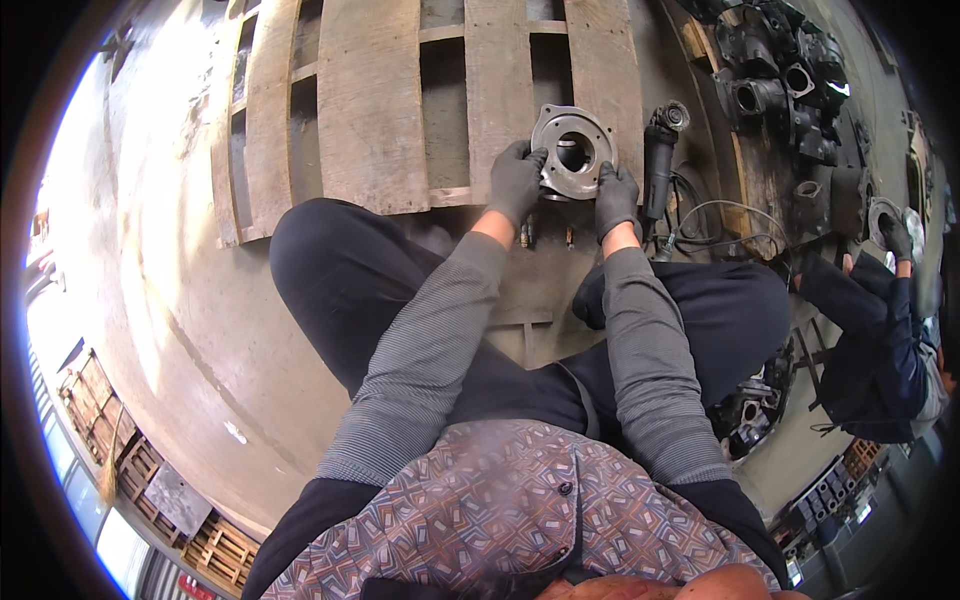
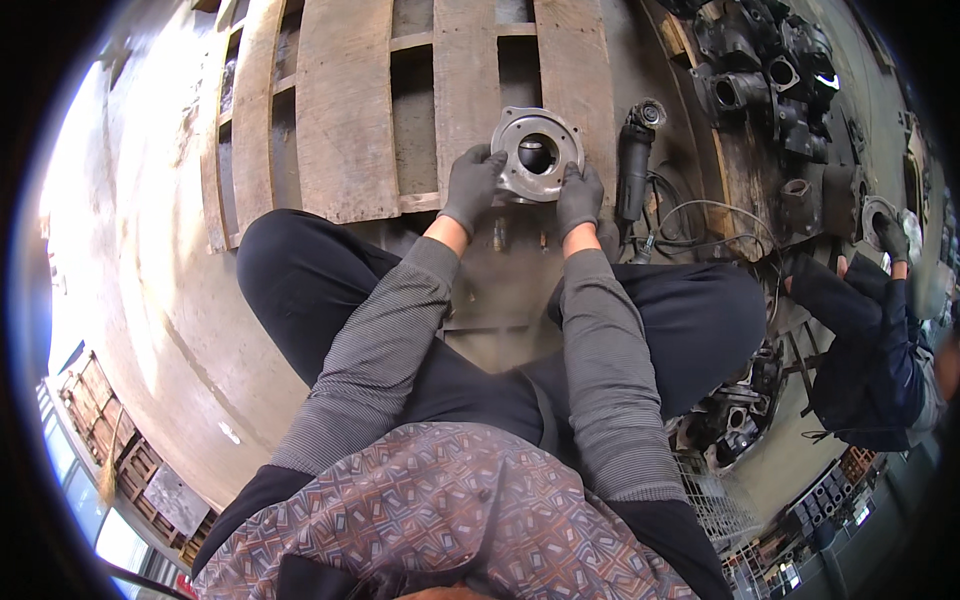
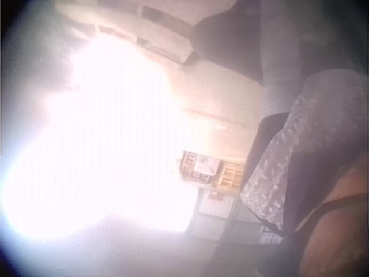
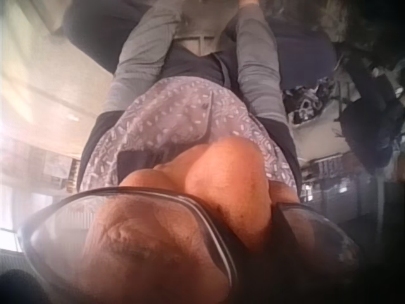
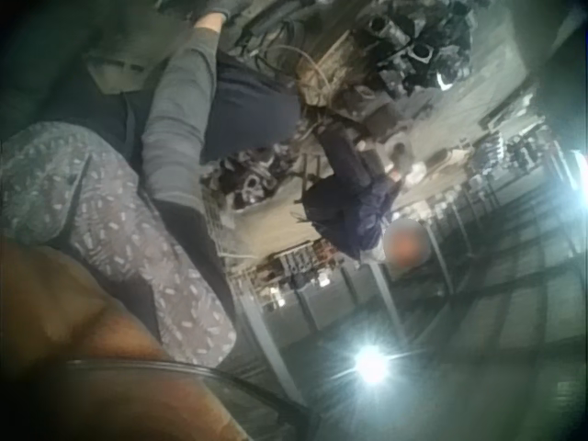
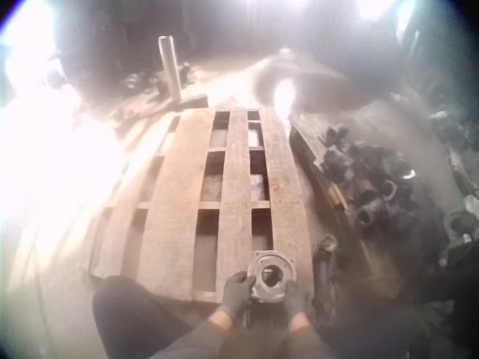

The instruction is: The person sits on the floor and uses a handheld rotary tool to grind the edges of metal engine parts. They rotate each part to access different surfaces, inspect the finish, and place the finished pieces into a wire basket.

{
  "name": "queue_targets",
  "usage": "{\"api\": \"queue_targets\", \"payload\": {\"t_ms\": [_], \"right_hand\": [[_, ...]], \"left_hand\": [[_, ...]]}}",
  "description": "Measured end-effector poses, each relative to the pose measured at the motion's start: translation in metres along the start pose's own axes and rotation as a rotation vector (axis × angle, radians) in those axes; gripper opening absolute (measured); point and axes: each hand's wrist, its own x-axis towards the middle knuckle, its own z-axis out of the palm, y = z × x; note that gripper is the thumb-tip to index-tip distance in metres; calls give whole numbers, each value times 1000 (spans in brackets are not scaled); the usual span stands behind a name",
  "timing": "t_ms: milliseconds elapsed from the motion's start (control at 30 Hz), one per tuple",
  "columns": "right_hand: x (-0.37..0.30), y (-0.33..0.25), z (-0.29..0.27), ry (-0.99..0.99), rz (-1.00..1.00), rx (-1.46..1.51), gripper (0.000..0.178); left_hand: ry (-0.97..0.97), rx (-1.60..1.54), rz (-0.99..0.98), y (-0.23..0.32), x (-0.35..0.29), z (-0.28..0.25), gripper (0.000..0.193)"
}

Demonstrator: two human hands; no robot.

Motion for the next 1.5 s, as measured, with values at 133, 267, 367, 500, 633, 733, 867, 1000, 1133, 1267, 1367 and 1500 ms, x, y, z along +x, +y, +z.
{"api": "queue_targets", "payload": {"t_ms": [133,267,367,500,633,733,867,1000,1133,1267,1367,1500], "right_hand": [[14,14,4,11,28,86,32],[22,12,1,-119,-29,59,36],[5,12,-7,-85,1,-96,25],[-57,45,5,-170,147,466,22],[-108,57,24,-630,-230,-73,28],[-112,15,17,-448,-246,-354,29],[-63,-49,-20,17,-390,-561,37],[-12,-33,-18,36,-108,-467,42],[7,9,-21,16,-212,-543,52],[6,24,-25,-136,-88,-373,45],[-1,26,-23,-165,-31,-331,37],[-1,25,-16,-109,-37,-178,32]], "left_hand": [[85,233,118,1,13,7,30],[68,153,37,8,14,5,29],[80,265,76,22,4,-5,29],[-50,608,391,61,13,-6,34],[-303,852,654,84,30,22,32],[-212,932,771,74,27,27,34],[-183,701,704,61,31,13,36],[-25,558,571,54,19,9,47],[100,736,326,38,-15,13,60],[15,642,32,13,-24,7,53],[22,479,84,-3,-6,-16,43],[-11,454,145,-17,8,-21,44]]}}
